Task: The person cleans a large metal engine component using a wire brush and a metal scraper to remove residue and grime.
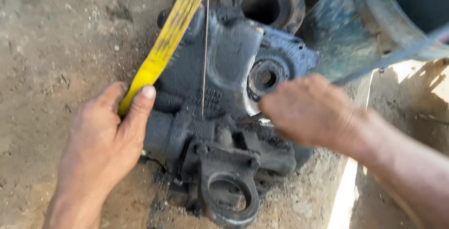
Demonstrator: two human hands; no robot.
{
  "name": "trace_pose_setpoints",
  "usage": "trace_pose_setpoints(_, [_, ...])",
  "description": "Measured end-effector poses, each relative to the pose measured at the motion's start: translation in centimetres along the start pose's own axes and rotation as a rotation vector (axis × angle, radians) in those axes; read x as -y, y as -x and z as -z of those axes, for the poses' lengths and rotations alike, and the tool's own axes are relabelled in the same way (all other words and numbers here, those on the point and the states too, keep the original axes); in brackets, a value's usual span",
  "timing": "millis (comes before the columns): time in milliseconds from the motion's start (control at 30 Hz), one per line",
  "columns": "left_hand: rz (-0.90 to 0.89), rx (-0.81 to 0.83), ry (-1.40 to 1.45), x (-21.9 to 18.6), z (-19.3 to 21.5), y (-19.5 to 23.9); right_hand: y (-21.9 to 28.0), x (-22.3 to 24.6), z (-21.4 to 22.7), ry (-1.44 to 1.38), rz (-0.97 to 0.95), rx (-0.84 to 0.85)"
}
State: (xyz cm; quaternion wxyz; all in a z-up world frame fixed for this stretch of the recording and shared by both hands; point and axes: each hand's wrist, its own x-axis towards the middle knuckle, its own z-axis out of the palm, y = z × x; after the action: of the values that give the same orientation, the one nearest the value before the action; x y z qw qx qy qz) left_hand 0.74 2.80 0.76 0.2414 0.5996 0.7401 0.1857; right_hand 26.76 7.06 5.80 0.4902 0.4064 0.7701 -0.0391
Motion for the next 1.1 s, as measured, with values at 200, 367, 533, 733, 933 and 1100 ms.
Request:
trace_pose_setpoints(200, [0.129, 0.163, -0.027, -0.8, 0.5, 1.0, -5.3, 3.5, -7.9, -0.098, 0.049, -0.505])
trace_pose_setpoints(367, [0.146, 0.101, -0.036, -0.6, 0.9, 1.1, -4.0, 2.3, -9.2, -0.235, 0.102, -0.704])
trace_pose_setpoints(533, [0.064, 0.049, -0.077, -0.2, -0.1, 0.9, -6.1, 3.6, -8.7, -0.236, 0.106, -0.552])
trace_pose_setpoints(733, [0.058, 0.047, -0.072, 0.2, 0.0, 1.2, -3.4, 4.5, -7.6, -0.207, -0.004, -0.566])
trace_pose_setpoints(933, [0.085, 0.083, -0.078, -0.3, 0.1, 1.4, -3.7, 3.7, -9.1, -0.29, -0.074, -0.41])
trace_pose_setpoints(1100, [0.128, 0.102, -0.074, -1.1, 0.3, 1.3, -3.0, 4.4, -6.5, -0.274, -0.078, -0.3])
